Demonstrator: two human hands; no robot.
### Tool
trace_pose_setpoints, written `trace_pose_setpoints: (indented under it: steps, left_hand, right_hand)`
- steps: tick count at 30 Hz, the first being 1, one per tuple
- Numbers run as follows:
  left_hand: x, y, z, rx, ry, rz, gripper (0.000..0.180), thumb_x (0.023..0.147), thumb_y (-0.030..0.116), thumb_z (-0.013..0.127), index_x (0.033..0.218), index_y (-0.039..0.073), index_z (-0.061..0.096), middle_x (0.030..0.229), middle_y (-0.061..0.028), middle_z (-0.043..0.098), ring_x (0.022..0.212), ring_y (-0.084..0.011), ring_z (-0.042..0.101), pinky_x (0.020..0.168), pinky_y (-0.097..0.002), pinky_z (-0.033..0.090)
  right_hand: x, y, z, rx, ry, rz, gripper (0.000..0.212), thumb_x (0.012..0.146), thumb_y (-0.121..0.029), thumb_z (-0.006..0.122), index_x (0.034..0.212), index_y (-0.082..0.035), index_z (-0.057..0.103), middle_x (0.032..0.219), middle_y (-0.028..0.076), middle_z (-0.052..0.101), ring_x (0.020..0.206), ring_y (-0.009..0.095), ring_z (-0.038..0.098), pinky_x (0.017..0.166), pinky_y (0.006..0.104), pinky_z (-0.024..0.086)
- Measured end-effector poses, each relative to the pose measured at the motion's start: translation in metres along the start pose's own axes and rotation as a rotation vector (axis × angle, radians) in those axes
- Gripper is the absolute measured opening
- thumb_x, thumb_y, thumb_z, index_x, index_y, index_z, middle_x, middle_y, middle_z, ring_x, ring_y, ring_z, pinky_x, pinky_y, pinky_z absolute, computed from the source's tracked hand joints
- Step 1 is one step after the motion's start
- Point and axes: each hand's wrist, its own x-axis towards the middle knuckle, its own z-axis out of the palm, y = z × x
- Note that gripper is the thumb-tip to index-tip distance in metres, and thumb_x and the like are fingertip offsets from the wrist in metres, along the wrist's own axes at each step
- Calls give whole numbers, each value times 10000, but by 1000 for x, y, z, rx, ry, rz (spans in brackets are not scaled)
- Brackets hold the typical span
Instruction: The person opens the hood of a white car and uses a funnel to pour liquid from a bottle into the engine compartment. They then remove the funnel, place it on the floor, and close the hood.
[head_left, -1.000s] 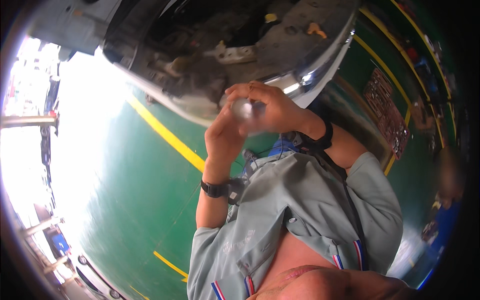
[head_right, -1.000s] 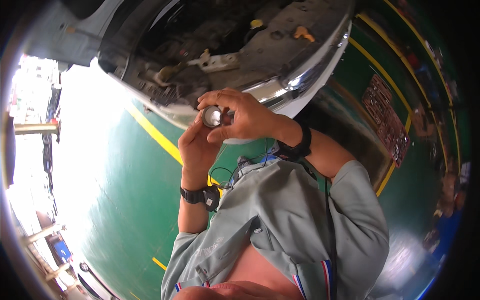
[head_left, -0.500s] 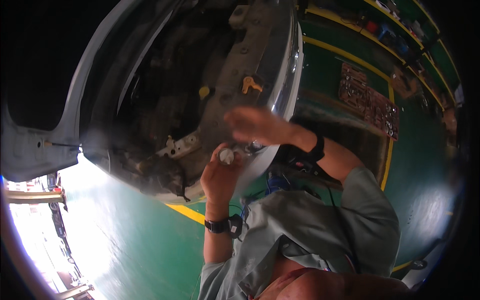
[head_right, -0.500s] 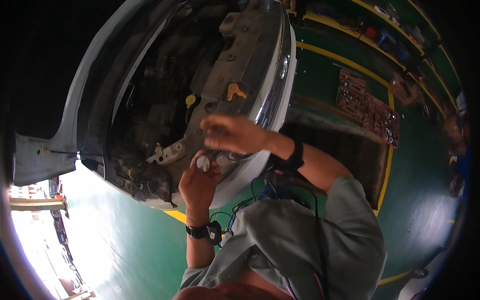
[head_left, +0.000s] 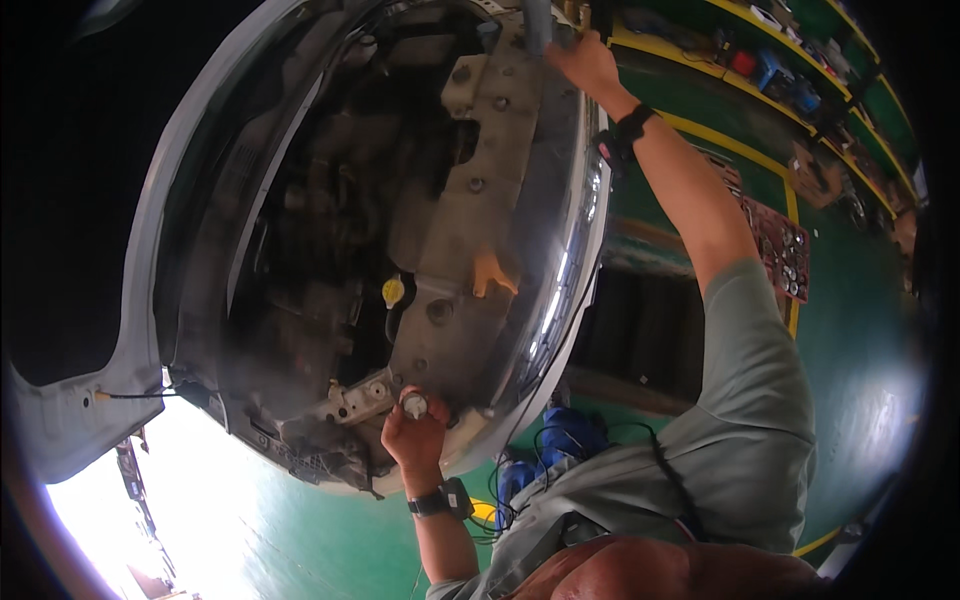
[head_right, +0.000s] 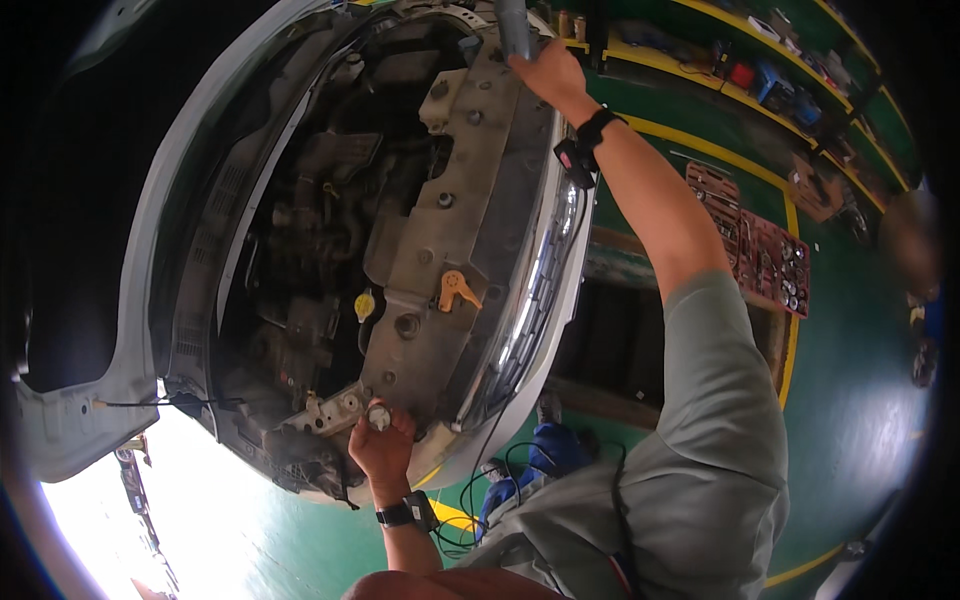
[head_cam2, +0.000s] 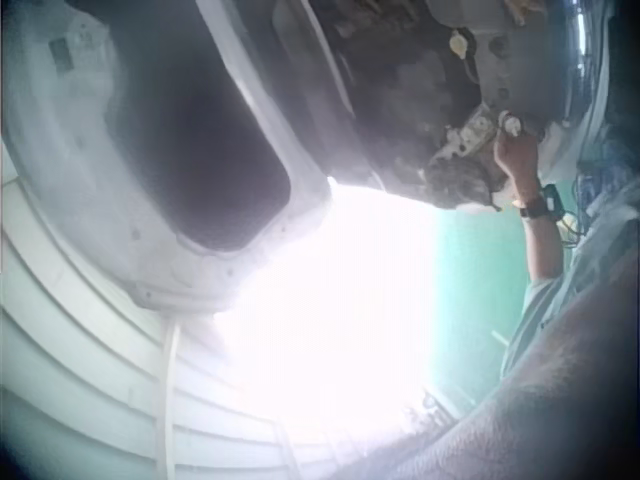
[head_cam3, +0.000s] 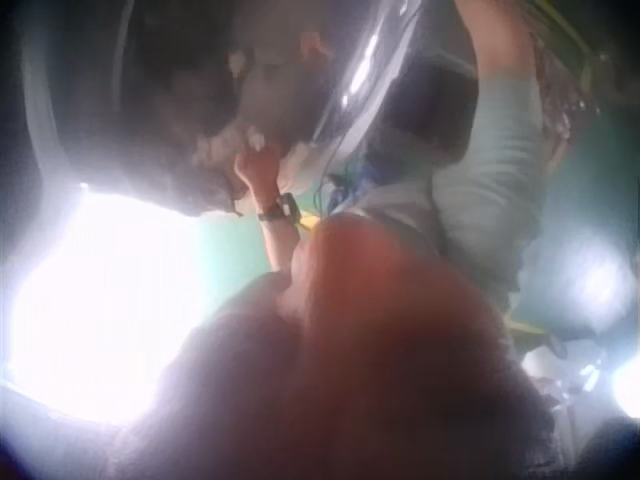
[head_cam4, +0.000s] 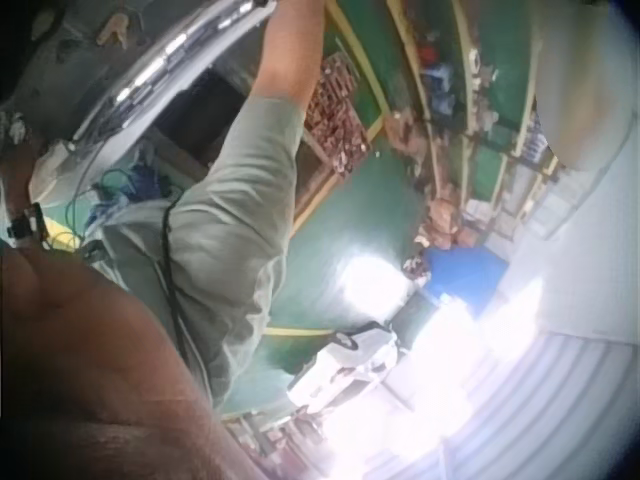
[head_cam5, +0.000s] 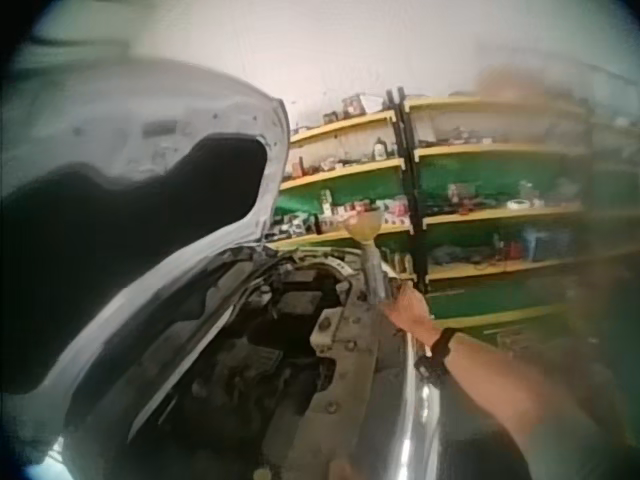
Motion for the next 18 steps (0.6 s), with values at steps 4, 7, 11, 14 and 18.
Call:
trace_pose_setpoints:
  steps: [4,7,11,14,18]
  left_hand:
    - [13,0,-4,-9,-93,-19,485,892,401,617,1260,87,572,971,-122,560,899,-242,480,790,-367,388]
    - [14,0,-9,2,-134,-45,472,931,416,593,1280,103,546,983,-122,531,868,-249,459,806,-389,372]
    - [17,1,-12,-6,-140,-94,497,938,426,573,1293,79,541,984,-129,532,864,-254,464,796,-396,369]
    - [17,2,-8,3,-97,-126,521,917,426,601,1278,54,545,974,-145,551,858,-263,480,790,-402,374]
    - [17,5,-4,-12,-66,-172,543,872,427,648,1224,24,557,969,-168,580,857,-283,523,783,-400,390]
  right_hand:
    - [59,11,24,-71,18,48,1060,775,-659,735,1281,221,428,1114,332,670,1003,428,700,807,476,588]
    - [86,1,50,-99,-19,143,830,860,-568,681,1214,158,493,1027,256,671,901,347,665,769,421,573]
    - [126,5,70,-122,87,99,854,862,-585,669,1240,154,470,1046,248,667,931,349,654,785,430,570]
    - [158,27,110,-103,153,71,1116,778,-683,728,1352,206,374,1199,321,643,1121,433,657,886,493,578]
    - [180,32,126,-117,78,63,1220,782,-709,715,1371,266,277,1240,380,607,1141,444,650,901,460,573]
